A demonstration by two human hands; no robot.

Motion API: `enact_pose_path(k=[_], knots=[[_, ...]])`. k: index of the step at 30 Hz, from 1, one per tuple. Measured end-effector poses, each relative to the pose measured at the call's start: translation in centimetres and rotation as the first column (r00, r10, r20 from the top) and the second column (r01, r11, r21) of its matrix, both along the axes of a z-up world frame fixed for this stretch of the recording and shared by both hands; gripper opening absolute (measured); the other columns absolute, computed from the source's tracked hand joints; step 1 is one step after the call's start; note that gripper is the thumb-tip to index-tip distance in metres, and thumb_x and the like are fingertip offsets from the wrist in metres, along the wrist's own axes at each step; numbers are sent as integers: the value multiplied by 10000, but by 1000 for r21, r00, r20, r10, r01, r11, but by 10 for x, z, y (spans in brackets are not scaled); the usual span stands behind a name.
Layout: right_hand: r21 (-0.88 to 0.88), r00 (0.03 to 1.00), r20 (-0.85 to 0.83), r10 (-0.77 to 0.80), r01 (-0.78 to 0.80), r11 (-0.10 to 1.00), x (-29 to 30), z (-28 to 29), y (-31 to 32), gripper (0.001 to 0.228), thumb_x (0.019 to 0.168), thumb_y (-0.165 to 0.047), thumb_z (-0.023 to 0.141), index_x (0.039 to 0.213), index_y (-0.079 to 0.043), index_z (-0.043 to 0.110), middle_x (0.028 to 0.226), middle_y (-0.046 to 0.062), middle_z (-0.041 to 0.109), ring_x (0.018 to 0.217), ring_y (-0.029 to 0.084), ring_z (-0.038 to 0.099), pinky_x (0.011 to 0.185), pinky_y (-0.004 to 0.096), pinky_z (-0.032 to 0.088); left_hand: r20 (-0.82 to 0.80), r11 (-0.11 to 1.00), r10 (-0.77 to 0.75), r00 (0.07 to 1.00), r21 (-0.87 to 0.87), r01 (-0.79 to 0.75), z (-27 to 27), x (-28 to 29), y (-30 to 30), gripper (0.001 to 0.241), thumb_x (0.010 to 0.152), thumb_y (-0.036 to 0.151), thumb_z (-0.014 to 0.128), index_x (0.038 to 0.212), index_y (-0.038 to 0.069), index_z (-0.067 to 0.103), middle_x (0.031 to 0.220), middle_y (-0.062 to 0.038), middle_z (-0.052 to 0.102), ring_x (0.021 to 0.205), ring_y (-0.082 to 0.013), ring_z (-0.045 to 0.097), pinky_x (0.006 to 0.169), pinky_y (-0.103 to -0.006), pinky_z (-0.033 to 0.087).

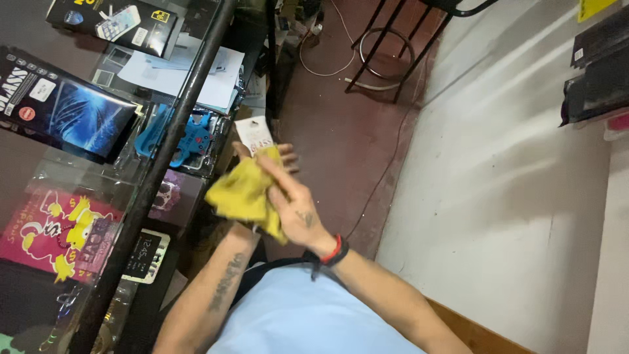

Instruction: The person takes various packaged screen protectors from a glass counter, wipes the packaging with a yellow cloth, and hangs them onto metal hooks on a retail display wall.

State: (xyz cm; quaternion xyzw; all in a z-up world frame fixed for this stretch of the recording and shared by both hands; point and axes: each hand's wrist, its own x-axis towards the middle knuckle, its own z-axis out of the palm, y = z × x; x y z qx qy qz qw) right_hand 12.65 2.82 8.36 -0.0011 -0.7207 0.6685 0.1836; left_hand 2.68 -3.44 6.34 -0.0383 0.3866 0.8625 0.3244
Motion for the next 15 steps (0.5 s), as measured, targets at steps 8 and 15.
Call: enact_pose_path(k=[8, 15], knots=[[-28, 988, -134, -70, 67, 997, -17, -20, 22, 1372, 1077, -1114, 464, 1946, -61, 590, 1911, 259, 666, 1747, 425, 637, 1456, 641, 538, -280, 976, -58, 958, -219, -5, -77, 8, -13, 841, 1299, 622, 602, 1934, 76, 520, 2032, -218, 508, 1767, -349, 640, 1470, -486, 555], [224, 991, -31, -131, 135, 965, 12, -29, 19, 598, 1383, -341, 471, 1887, -57, 624, 1838, 334, 695, 1693, 574, 642, 1422, 760, 507, 90, 979, 119, 989, 157, -132, -35, -3, -2, 1004, 1114, 778, 679, 1751, 4, 626, 1772, -225, 730, 1532, -326, 782, 1267, -524, 682]])
